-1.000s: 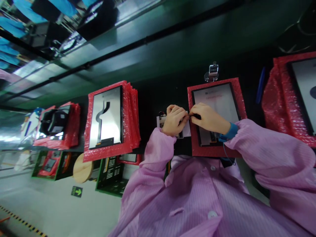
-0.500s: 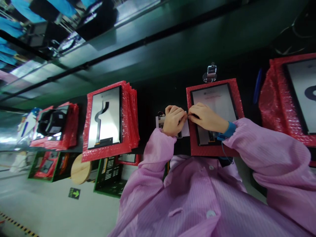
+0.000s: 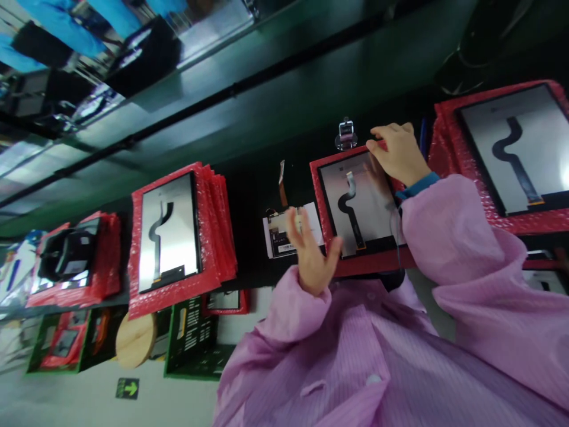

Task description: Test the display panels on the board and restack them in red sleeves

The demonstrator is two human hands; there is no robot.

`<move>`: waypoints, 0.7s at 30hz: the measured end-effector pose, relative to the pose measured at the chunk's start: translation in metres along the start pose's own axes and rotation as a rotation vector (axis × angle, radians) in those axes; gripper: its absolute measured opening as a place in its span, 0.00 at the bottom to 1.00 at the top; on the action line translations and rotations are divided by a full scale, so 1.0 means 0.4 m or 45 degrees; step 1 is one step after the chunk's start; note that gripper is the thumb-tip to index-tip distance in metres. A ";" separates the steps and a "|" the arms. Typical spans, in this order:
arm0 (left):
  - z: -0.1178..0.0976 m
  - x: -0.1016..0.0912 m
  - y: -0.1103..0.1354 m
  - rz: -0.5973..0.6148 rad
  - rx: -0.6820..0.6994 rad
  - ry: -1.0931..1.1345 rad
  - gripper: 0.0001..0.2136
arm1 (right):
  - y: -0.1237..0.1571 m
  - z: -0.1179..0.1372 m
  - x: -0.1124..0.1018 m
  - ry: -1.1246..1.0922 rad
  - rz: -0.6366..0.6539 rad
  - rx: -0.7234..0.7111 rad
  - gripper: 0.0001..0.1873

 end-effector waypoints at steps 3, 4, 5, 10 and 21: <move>-0.059 0.085 0.076 0.302 0.108 0.020 0.39 | -0.016 -0.049 0.022 0.205 -0.105 -0.004 0.18; -0.065 0.099 0.090 0.328 0.119 0.022 0.39 | -0.019 -0.054 0.033 0.224 -0.123 -0.014 0.17; -0.065 0.107 0.099 0.327 0.122 0.023 0.40 | -0.022 -0.057 0.043 0.236 -0.134 -0.014 0.16; -0.048 0.112 0.101 0.322 0.086 0.074 0.42 | -0.047 -0.073 0.061 0.229 -0.030 0.141 0.08; -0.009 0.087 0.064 0.170 -0.254 0.458 0.53 | 0.032 0.039 -0.178 -0.691 -0.460 -0.027 0.16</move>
Point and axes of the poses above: each hand's wrist, its own y-axis away from the middle knuckle, its own x-axis out of the palm, z = x × y, the point moved 9 cm from there along -y, towards the middle knuckle, and after that the axes turned 4 degrees about -y, right-handed, at the moved point
